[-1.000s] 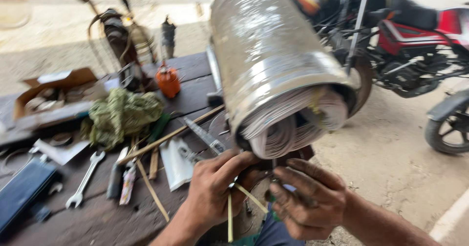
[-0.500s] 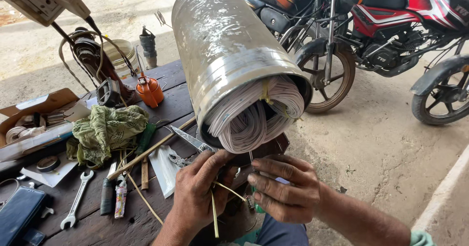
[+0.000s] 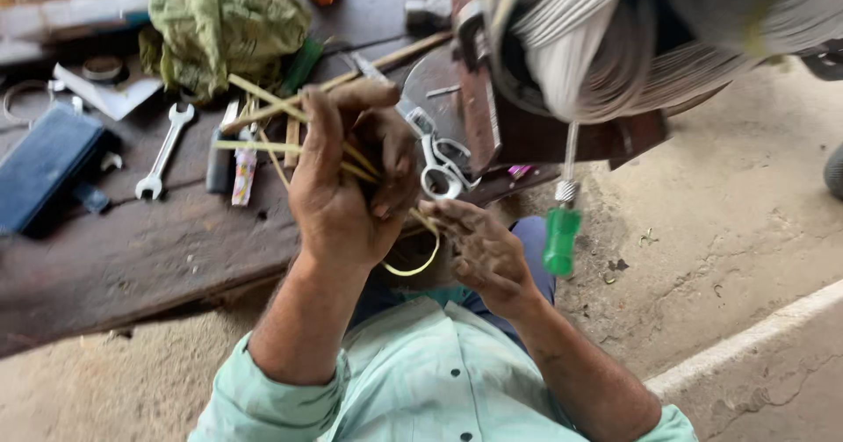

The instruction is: The person works on a large cylindrical electrical coil, using a screwdriver to adjust internal components and a rubber band to secure the windings. They repeatedly manipulate the coil and tools while seated at a cluttered workbench.

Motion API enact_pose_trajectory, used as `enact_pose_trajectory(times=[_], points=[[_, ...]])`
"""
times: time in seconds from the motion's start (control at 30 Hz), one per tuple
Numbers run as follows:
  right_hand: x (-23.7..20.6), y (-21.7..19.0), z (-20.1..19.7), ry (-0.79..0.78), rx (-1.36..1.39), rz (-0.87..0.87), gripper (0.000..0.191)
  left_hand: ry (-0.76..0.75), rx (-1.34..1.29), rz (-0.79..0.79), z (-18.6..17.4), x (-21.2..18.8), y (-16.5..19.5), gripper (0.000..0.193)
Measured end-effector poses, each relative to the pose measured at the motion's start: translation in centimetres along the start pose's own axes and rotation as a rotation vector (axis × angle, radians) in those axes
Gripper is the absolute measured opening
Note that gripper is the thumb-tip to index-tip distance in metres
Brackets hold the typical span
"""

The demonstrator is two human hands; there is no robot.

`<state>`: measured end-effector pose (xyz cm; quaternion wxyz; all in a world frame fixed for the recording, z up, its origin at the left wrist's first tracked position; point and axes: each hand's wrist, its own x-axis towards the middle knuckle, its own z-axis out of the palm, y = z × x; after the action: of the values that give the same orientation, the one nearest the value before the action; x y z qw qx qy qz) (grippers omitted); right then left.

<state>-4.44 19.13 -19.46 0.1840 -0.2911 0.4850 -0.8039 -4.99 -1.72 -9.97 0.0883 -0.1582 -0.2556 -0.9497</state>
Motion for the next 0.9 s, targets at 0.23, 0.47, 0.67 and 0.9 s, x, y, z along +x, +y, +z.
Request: enact_pose_trajectory(times=[0.23,0.47,0.67,0.9], points=[[-1.2,1.8,-0.4,0.089,0.258,0.342,0.033,-0.031,0.114,0.127,-2.6,0.8,2.5,0.054],[-2.7,2.1,-3.7,0.197,0.195,0.339,0.017,0.136,0.174,0.075,-5.9,-0.3,3.2,0.069],[-3.0,1.7,-4.9,0.296,0.136,0.235,0.015,0.326,0.292,0.060,-9.5,0.6,4.5,0.073],[-2.5,0.3,-5.8,0.294,-0.066,0.145,0.015,0.471,1.623,0.302,-10.6,2.8,6.5,0.076]])
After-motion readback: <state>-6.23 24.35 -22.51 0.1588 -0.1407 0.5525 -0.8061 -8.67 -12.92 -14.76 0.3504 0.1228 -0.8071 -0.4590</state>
